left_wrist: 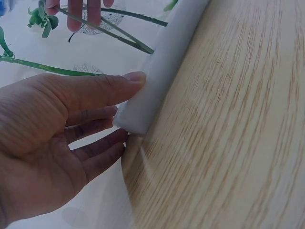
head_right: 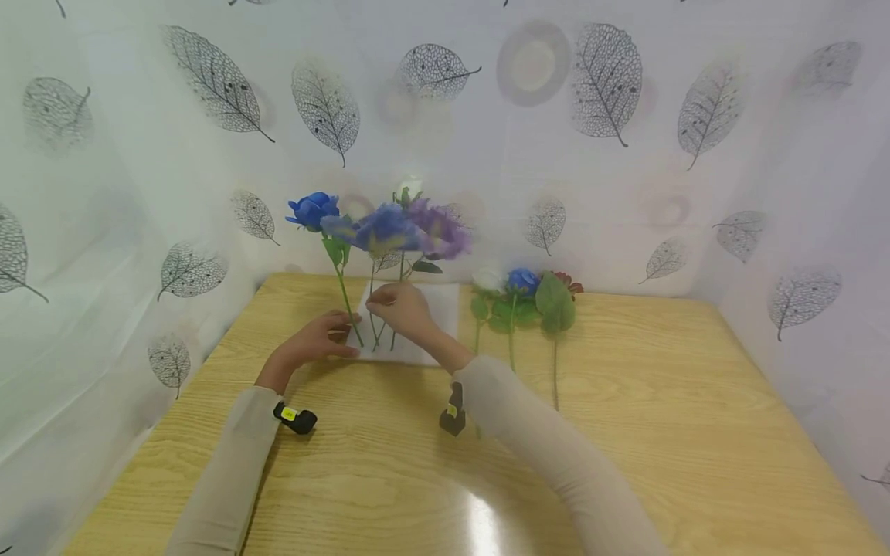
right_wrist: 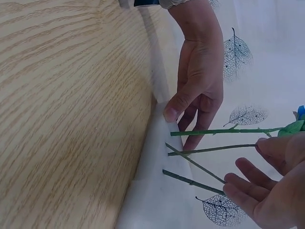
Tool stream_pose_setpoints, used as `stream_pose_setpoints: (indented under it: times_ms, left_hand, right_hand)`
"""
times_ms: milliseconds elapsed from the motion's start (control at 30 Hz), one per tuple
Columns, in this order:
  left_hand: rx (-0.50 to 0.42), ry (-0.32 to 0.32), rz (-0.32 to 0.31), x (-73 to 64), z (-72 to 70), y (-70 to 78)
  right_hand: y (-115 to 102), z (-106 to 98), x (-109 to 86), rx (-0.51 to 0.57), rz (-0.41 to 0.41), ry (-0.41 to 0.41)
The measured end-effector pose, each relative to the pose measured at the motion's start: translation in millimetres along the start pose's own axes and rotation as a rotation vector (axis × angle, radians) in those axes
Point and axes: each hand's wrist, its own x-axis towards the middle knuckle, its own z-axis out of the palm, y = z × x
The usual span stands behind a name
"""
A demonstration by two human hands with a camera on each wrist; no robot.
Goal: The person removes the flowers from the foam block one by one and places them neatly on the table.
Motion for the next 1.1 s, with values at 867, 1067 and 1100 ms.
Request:
stream_pose_setpoints:
  times_ms: [867, 1067, 1100]
  left_hand:
    - [-0.043, -0.005, -0.018, -2.3, 0.1, 2.5]
    - [-0.042, -0.007, -0.006, -1.9, 0.4, 2.3]
    - [-0.039, -0.006, -0.004, -1.4, 0.5, 1.9]
  right_hand:
    - [-3.5, -1.0, 0.3, 0.139, -0.012, 0.031]
    - [-5.5, -4.9, 3.3, 0.166, 0.019, 0.035]
    - [-5.3, -5.5, 4.0, 0.174, 0.024, 0.037]
